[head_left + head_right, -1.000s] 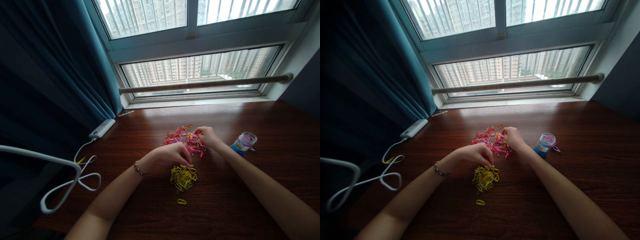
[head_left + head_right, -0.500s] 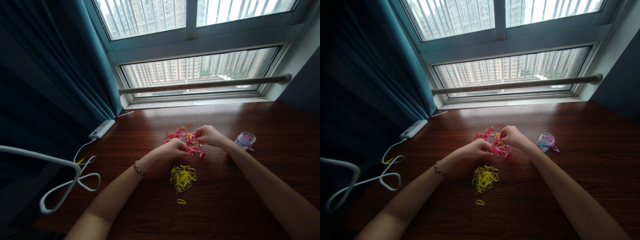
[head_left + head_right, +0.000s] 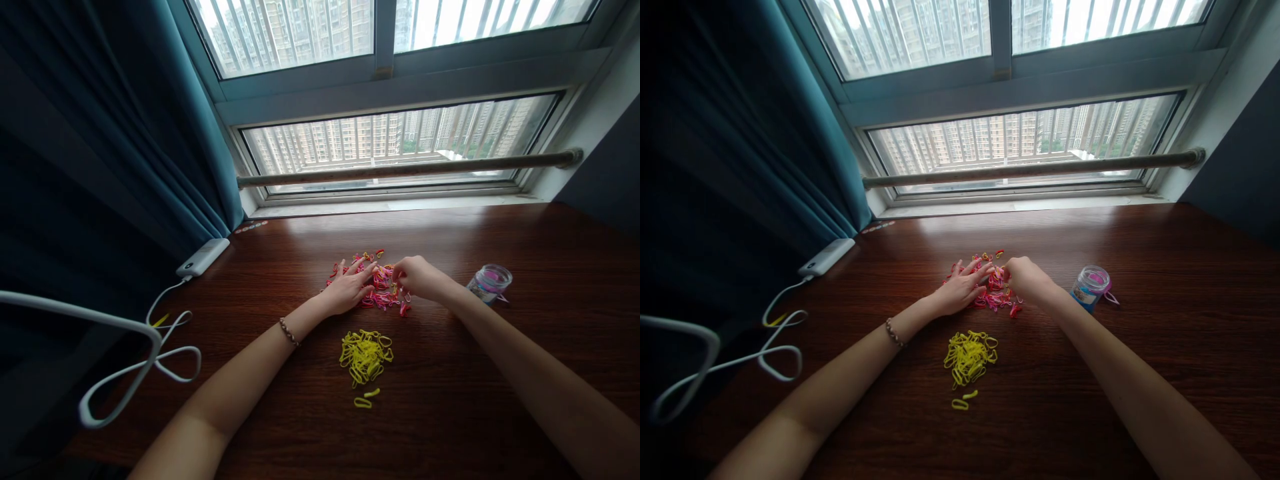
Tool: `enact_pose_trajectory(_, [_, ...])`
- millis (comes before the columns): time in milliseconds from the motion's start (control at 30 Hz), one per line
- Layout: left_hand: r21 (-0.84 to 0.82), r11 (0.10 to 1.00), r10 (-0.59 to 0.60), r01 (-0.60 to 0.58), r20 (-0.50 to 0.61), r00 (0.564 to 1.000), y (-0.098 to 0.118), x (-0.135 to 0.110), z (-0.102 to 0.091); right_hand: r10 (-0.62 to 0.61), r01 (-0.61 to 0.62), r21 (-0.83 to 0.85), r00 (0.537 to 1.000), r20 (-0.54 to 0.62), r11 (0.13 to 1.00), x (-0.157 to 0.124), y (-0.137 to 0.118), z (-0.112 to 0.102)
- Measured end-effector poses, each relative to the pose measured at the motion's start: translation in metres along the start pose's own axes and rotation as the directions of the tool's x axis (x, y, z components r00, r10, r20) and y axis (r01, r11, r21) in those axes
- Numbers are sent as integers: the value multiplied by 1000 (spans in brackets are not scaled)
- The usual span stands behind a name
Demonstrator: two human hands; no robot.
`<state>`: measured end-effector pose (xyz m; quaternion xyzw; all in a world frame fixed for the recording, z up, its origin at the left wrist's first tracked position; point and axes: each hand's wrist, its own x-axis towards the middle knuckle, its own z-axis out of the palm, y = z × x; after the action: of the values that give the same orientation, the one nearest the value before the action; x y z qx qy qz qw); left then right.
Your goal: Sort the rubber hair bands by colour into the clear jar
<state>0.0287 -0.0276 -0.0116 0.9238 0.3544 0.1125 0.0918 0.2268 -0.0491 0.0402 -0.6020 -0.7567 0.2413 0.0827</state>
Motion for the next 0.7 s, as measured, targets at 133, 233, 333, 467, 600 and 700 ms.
enact_pose_trajectory(133, [-64, 997, -40, 36, -63, 997, -2, 0, -2, 72, -73, -36, 997, -27, 997, 7, 11, 1])
enact_pose_trajectory(233, [-99, 993, -69, 59, -101, 992, -5, 0, -2, 85, -86, -48, 996, -20, 995, 8, 12, 3])
enact_pose_trajectory(333, [-84, 994, -72, 64, -106, 992, -8, -1, -1, 69, -68, -51, 998, 10, 996, 9, 12, 4])
enact_pose_trajectory(467, [-13, 999, -33, 32, -77, 996, -7, -1, -1, 43, -40, -58, 997, 59, 998, 11, 12, 8])
enact_pose_trajectory(600, [54, 998, 16, -14, -38, 999, -5, -2, 2, 31, -24, -88, 997, 76, 996, 15, 14, 15])
enact_pose_trajectory(700, [68, 998, 8, -5, -43, 999, -6, -2, 7, 15, -6, -115, 997, 78, 993, 17, 15, 18])
